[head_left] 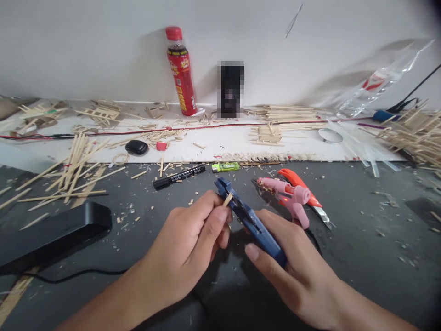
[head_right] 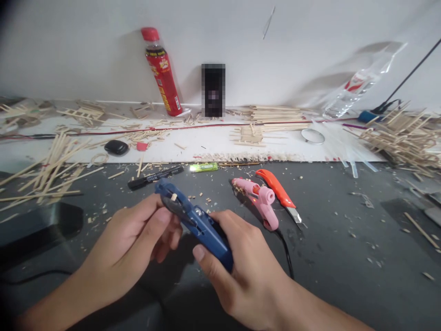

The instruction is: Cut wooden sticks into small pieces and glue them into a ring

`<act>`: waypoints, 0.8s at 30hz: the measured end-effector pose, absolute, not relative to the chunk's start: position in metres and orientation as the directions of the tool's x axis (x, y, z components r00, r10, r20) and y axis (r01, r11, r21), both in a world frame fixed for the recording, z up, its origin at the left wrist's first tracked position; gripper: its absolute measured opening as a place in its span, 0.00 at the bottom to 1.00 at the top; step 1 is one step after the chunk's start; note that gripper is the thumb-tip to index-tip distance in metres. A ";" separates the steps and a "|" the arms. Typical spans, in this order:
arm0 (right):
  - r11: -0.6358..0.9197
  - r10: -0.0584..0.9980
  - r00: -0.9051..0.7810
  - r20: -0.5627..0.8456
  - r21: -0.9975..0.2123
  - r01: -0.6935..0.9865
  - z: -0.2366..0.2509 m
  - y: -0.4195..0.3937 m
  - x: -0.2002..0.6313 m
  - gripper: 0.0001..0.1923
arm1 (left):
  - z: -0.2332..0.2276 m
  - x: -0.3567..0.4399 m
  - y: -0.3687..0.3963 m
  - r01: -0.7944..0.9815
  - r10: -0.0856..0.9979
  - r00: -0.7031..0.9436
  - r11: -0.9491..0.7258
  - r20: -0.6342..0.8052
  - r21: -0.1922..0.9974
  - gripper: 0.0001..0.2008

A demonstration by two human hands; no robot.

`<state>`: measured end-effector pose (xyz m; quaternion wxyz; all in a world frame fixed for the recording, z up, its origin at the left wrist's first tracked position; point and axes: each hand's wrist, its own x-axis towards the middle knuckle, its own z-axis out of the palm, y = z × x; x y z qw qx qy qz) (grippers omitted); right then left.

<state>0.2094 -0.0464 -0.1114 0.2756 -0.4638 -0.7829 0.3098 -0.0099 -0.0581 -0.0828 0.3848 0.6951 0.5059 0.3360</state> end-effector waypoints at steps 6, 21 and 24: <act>0.424 0.885 -0.433 0.168 -0.676 0.603 -0.114 -0.047 0.209 0.14 | -0.084 -0.007 -0.060 0.399 0.973 0.227 -0.128 0.037 0.908 0.19; 0.362 0.920 -0.383 0.076 -0.537 0.762 -0.122 -0.046 0.212 0.13 | -0.078 -0.020 -0.051 0.586 0.973 0.107 -0.228 0.205 0.778 0.17; 0.362 0.920 -0.386 0.065 -0.518 0.775 -0.122 -0.046 0.211 0.13 | -0.075 -0.024 -0.049 0.626 0.970 0.159 -0.244 0.185 0.741 0.14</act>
